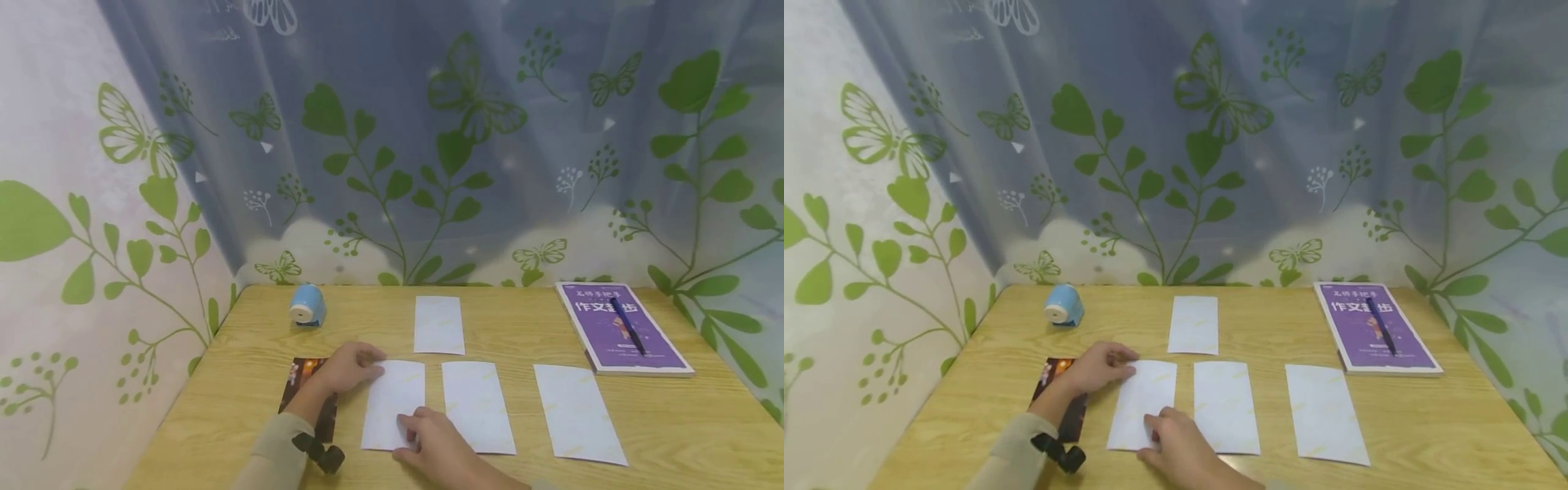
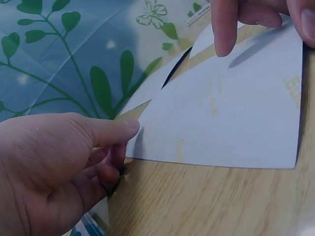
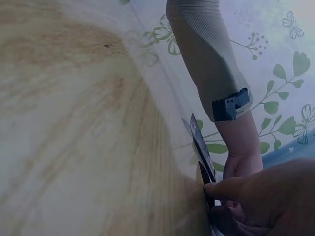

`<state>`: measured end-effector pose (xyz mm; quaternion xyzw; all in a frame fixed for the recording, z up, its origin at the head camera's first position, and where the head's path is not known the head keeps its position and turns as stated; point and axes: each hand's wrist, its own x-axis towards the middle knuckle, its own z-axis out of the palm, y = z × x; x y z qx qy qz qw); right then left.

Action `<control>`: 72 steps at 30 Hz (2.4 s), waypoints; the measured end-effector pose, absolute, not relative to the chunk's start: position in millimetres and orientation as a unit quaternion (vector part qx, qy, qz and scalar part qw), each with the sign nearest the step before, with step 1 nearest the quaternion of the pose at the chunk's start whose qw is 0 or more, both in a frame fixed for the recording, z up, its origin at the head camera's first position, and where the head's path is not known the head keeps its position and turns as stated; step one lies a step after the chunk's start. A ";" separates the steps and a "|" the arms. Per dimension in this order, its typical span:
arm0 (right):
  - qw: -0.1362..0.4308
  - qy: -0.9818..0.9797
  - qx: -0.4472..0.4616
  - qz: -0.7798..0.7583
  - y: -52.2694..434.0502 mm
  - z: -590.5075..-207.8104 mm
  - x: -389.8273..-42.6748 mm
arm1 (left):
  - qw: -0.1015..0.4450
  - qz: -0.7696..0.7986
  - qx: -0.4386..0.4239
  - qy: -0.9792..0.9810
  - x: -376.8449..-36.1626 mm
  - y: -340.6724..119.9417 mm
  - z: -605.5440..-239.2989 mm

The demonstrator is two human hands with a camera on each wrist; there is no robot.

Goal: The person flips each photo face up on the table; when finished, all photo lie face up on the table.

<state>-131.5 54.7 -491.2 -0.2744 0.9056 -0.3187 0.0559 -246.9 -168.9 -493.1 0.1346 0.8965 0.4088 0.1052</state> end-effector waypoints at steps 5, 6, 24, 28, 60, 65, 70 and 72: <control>0.004 0.910 -0.287 -0.299 56.3 -489.7 -126.3 | 0.102 0.453 0.089 0.881 -248.8 -165.4 -483.8; -0.016 0.910 -0.291 -0.294 56.6 -489.4 -125.1 | 0.103 0.463 0.080 0.877 -249.3 -165.2 -480.4; -0.267 0.833 -0.393 -0.284 56.7 -475.9 -120.1 | 0.191 0.674 0.135 0.700 -259.7 -175.9 -453.9; -0.135 0.833 -0.352 -0.405 59.7 -470.5 -121.8 | 0.202 0.679 0.146 0.690 -260.2 -174.7 -452.8; 0.040 0.872 -0.185 -0.450 62.1 -499.9 -137.8 | 0.133 0.567 0.021 0.813 -258.6 -122.5 -500.0; 0.058 0.876 -0.172 -0.448 62.3 -501.7 -138.0 | 0.129 0.529 0.032 0.838 -257.0 -122.6 -502.0; 0.064 0.878 -0.177 -0.441 63.9 -500.5 -138.2 | 0.122 0.489 0.056 0.862 -255.1 -121.8 -500.3; 0.066 0.879 -0.177 -0.438 64.6 -500.0 -138.0 | 0.121 0.483 0.063 0.865 -254.7 -121.5 -499.9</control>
